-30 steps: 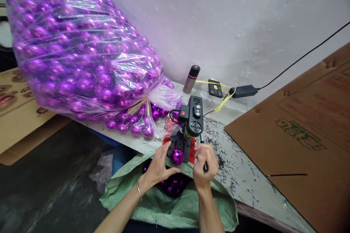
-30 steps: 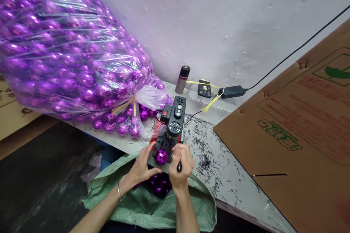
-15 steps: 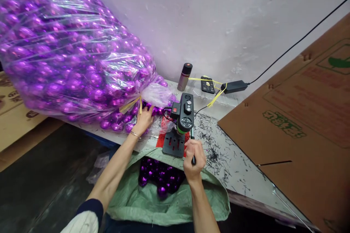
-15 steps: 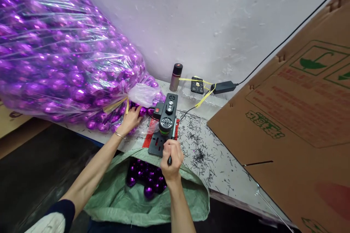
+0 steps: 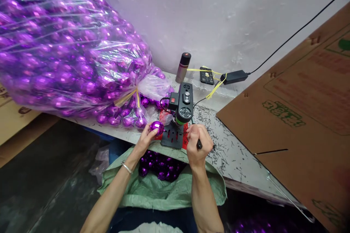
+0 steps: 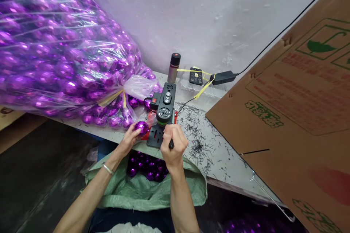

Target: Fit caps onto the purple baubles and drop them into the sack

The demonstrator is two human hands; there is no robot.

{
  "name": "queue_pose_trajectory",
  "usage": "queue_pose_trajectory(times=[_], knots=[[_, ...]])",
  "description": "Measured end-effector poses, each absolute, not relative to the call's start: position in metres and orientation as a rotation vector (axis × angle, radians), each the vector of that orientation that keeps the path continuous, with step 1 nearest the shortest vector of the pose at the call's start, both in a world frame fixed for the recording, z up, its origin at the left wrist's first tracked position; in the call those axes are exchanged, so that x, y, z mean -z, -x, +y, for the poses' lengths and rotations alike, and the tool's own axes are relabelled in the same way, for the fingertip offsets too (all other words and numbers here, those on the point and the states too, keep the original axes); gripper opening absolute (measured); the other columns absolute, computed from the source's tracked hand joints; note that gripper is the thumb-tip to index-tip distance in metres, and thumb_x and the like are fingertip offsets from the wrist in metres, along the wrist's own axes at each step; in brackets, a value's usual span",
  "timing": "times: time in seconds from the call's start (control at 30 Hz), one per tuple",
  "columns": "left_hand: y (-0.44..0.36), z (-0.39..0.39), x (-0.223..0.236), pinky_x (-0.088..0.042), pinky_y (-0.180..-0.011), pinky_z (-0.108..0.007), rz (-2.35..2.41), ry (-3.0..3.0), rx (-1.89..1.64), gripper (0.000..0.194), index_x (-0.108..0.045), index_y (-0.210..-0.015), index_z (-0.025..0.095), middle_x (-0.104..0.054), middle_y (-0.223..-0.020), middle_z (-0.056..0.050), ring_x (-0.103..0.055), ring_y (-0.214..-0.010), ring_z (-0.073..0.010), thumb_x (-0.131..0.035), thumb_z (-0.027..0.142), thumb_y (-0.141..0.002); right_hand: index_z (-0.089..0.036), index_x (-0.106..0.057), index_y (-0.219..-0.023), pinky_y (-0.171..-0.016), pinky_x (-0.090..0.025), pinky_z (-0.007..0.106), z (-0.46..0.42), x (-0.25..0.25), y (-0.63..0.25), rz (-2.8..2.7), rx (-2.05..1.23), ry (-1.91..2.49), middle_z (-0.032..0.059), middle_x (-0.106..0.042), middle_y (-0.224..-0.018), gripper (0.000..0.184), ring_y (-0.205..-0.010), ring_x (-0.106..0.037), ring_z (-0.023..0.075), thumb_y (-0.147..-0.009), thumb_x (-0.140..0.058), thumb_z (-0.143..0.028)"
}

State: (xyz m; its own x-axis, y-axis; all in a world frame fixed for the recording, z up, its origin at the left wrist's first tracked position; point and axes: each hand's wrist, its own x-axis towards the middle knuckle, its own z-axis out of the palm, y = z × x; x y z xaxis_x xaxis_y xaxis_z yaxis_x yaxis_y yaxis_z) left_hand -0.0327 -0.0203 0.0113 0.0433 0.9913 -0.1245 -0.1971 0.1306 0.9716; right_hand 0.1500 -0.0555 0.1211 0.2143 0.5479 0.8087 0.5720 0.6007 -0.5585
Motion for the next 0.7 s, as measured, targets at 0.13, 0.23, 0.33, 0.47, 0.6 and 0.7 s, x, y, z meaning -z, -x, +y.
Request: queue_pose_trajectory(times=[0.13,0.23,0.33,0.47,0.6,0.7], knots=[[0.009,-0.014,0.0,-0.046,-0.114,-0.047,1.207,-1.391,-1.104,0.064,-0.059,-0.134,0.02,-0.067,-0.137,-0.012,-0.062,-0.129,-0.0306,-0.072,0.056,-0.083,-0.022,-0.051,-0.069,-0.061,-0.043,0.027,-0.054,-0.127,-0.152,-1.453,0.042,1.032,-0.0027,-0.053,-0.064,0.031,-0.062,-0.054,0.012,-0.099,-0.048,-0.013],[0.0,-0.008,0.003,-0.046,-0.113,-0.05,1.279,-1.716,-1.041,0.062,-0.057,-0.138,0.019,-0.066,-0.139,-0.014,-0.062,-0.13,-0.0325,-0.072,0.05,-0.086,-0.022,-0.052,-0.071,-0.061,-0.043,0.027,-0.055,-0.127,-0.153,-1.48,0.071,1.049,-0.0025,-0.055,-0.065,0.03,-0.062,-0.054,0.0118,-0.099,-0.048,-0.014],[-0.004,-0.004,0.005,-0.051,-0.107,-0.05,1.291,-1.946,-1.017,0.058,-0.057,-0.137,0.019,-0.069,-0.132,-0.015,-0.066,-0.123,-0.033,-0.072,0.047,-0.088,-0.022,-0.052,-0.072,-0.061,-0.043,0.027,-0.057,-0.124,-0.153,-1.492,0.08,1.05,-0.0019,-0.056,-0.067,0.029,-0.063,-0.055,0.0117,-0.099,-0.047,-0.013],[-0.008,0.001,0.007,-0.053,-0.102,-0.053,1.298,-2.11,-0.973,0.057,-0.058,-0.135,0.017,-0.07,-0.126,-0.017,-0.066,-0.118,-0.0351,-0.075,0.044,-0.087,-0.022,-0.053,-0.073,-0.062,-0.045,0.028,-0.059,-0.121,-0.153,-1.509,0.082,1.053,-0.0006,-0.059,-0.069,0.029,-0.065,-0.057,0.0126,-0.099,-0.046,-0.013],[-0.016,0.003,0.01,-0.052,-0.102,-0.052,1.3,-2.138,-0.976,0.058,-0.059,-0.135,0.019,-0.07,-0.123,-0.015,-0.066,-0.116,-0.0334,-0.078,0.041,-0.084,-0.022,-0.054,-0.075,-0.062,-0.045,0.027,-0.06,-0.121,-0.153,-1.518,0.104,1.048,-0.0005,-0.059,-0.069,0.027,-0.065,-0.057,0.0124,-0.099,-0.047,-0.011],[-0.022,0.002,0.016,-0.051,-0.103,-0.05,1.317,-2.091,-1.054,0.058,-0.06,-0.135,0.021,-0.069,-0.126,-0.014,-0.065,-0.119,-0.0321,-0.077,0.043,-0.085,-0.021,-0.054,-0.077,-0.062,-0.045,0.027,-0.06,-0.121,-0.153,-1.532,0.117,1.05,-0.0004,-0.059,-0.07,0.025,-0.066,-0.057,0.0121,-0.098,-0.047,-0.01]])
